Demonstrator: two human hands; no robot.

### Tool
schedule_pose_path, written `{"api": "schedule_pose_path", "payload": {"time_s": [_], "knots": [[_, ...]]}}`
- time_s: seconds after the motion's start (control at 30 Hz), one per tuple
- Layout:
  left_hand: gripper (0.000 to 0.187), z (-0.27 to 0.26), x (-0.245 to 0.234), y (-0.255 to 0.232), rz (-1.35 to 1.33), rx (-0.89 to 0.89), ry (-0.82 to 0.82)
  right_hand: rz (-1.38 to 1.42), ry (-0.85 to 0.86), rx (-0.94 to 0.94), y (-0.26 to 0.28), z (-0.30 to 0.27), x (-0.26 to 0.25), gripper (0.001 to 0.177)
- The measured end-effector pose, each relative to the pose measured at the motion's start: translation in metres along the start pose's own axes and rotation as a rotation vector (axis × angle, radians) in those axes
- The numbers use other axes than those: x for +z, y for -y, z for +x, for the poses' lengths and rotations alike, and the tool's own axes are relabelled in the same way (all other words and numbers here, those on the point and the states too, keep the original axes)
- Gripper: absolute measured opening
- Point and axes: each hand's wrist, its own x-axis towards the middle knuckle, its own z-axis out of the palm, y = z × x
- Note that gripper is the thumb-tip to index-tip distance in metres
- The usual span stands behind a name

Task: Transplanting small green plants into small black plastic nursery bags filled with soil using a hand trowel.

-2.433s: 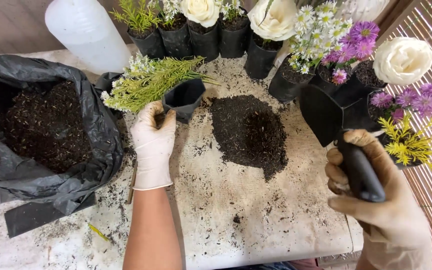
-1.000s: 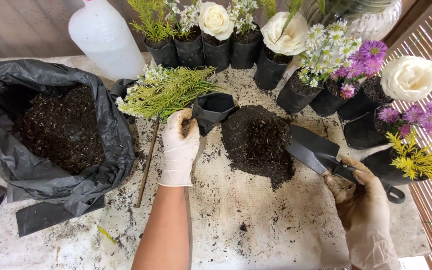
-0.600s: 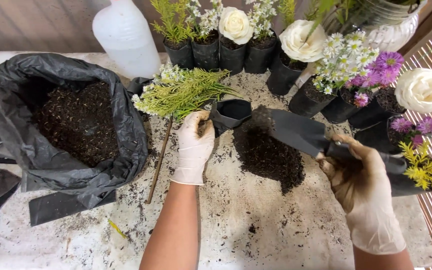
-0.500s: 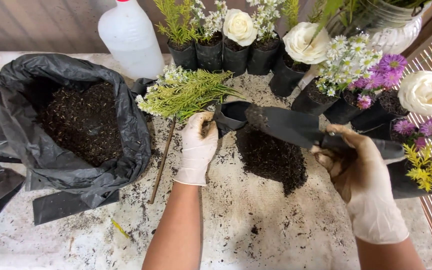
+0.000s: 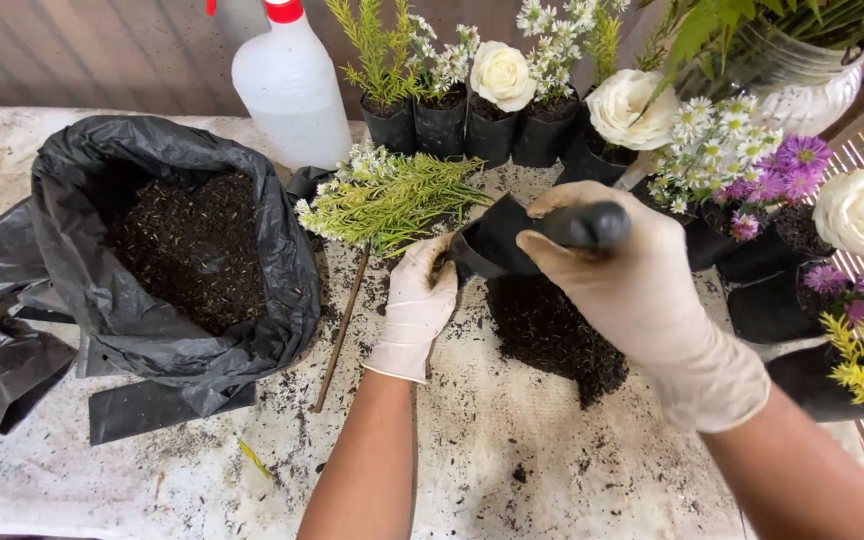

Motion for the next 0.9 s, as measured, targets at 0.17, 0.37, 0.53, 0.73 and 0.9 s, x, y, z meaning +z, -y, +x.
{"api": "schedule_pose_path", "payload": {"time_s": [0.17,0.37,0.53,0.73,0.9], "knots": [[0.04,0.004,0.004,0.015,0.185,0.05,0.054,0.202,-0.565,-0.828,-0.079,-0.011,-0.017,0.023],[0.038,0.006,-0.001,0.01,0.182,-0.081,0.077,0.396,-0.668,-0.696,-0.18,-0.017,-0.016,0.024],[0.038,0.004,-0.003,-0.006,0.071,-0.141,0.084,0.432,-0.759,-0.494,-0.214,-0.01,0.002,0.023],[0.041,0.005,-0.007,-0.01,0.057,-0.171,0.104,0.759,-0.772,-0.162,-0.231,-0.003,0.015,0.018],[0.04,0.006,-0.007,-0.008,0.096,-0.175,0.12,1.063,-0.765,0.094,-0.235,0.0,0.017,0.02]]}}
